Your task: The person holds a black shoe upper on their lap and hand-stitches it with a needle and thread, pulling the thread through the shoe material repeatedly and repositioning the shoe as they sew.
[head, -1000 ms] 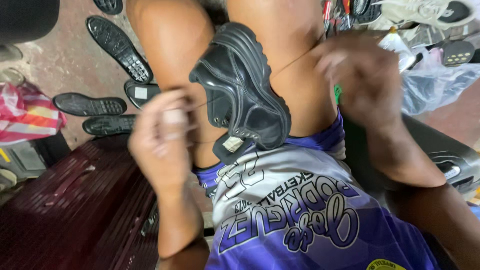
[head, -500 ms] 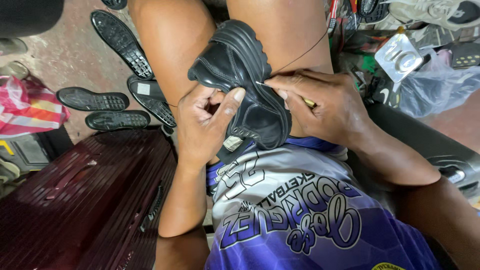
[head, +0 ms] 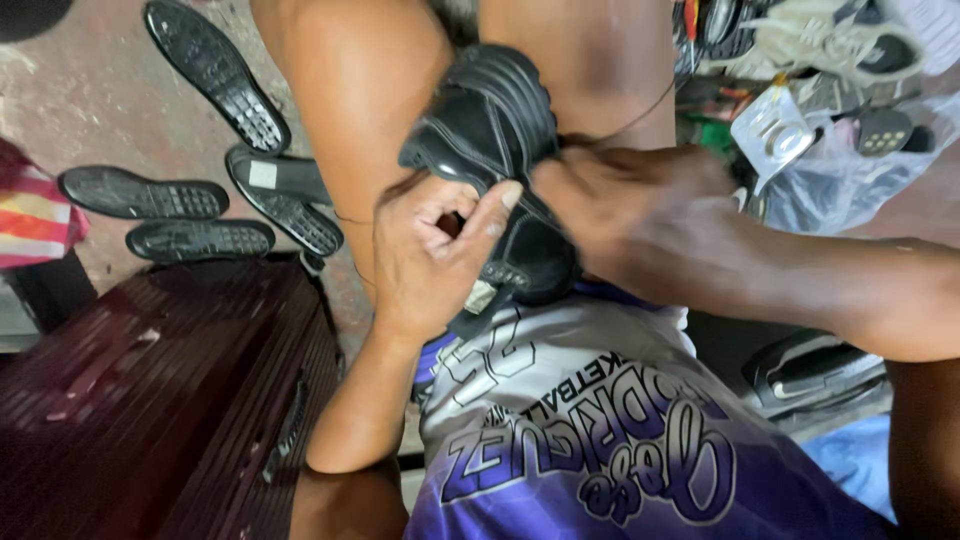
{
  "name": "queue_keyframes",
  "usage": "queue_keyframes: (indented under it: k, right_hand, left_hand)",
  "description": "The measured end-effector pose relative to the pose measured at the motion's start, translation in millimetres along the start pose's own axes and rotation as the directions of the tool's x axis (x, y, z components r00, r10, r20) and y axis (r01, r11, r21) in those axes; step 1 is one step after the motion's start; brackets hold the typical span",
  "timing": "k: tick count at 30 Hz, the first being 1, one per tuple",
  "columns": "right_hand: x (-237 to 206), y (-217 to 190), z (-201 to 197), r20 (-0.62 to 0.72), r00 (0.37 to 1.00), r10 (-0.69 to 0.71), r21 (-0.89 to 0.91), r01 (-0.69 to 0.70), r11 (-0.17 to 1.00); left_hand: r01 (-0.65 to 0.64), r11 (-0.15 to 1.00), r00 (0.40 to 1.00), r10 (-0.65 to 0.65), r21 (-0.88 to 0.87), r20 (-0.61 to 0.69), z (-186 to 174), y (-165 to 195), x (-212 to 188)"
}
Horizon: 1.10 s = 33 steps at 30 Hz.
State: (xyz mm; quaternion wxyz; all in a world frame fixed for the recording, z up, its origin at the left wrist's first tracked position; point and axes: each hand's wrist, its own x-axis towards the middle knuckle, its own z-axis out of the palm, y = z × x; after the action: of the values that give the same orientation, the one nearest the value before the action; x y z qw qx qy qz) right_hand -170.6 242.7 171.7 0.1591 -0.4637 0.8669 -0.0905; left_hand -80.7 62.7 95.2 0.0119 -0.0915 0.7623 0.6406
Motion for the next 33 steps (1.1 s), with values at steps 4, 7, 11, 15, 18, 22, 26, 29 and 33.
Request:
queue_keyframes:
  k: [4, 7, 11, 15, 18, 22, 26, 29, 33]
  right_hand:
    - [1.7, 7.9, 8.7, -0.045, 0.998, -0.05, -0.111, 0.044, 0.993]
    - [-5.1, 18.5, 13.2, -0.085, 0.995, -0.052, 0.038, 0.055, 0.998]
    - [-12.6, 29.7, 16.1, -0.094, 0.995, 0.044, 0.298, -0.014, 0.954]
    - [-20.6, 34.0, 22.3, -0.045, 0.994, 0.101, 0.375, -0.077, 0.924]
    - [-26.9, 33.2, 30.6, -0.111, 0.988, 0.104, 0.398, -0.051, 0.916]
    - [-30.3, 33.3, 35.4, -0.186, 0.979, 0.084, 0.379, -0.007, 0.925]
    - [-29.0, 35.3, 30.9, -0.262, 0.965, 0.003, 0.316, 0.083, 0.945]
    - [-27.8, 36.6, 27.8, -0.223, 0.975, -0.021, 0.252, 0.078, 0.965]
    - [-27.1, 35.0, 27.4, -0.23, 0.973, -0.024, 0.211, 0.074, 0.975]
  left_hand:
    - [-0.045, 0.995, 0.998, 0.041, 0.084, 0.046, -3.9, 18.3, 6.2]
    - [-0.155, 0.974, 0.988, 0.151, 0.168, 0.036, -12.7, 27.7, -5.1]
    - [-0.228, 0.911, 0.974, 0.211, 0.344, 0.088, -22.6, 11.8, -24.9]
    - [0.006, 0.982, 0.997, -0.02, -0.191, -0.069, -40.1, -11.1, -41.8]
    - [0.089, 0.633, 0.98, -0.193, -0.769, -0.046, -44.9, -16.8, -44.7]
    - [0.225, 0.788, 0.959, -0.283, -0.572, -0.013, -28.9, -9.1, -35.1]
    - [-0.052, 0.964, 0.999, 0.049, 0.262, 0.019, -17.3, -0.1, -17.2]
    - [-0.259, 0.918, 0.965, 0.235, 0.3, 0.113, -16.1, 1.4, -5.6]
    - [-0.174, 0.96, 0.976, 0.138, 0.218, 0.171, -12.3, 0.3, 2.9]
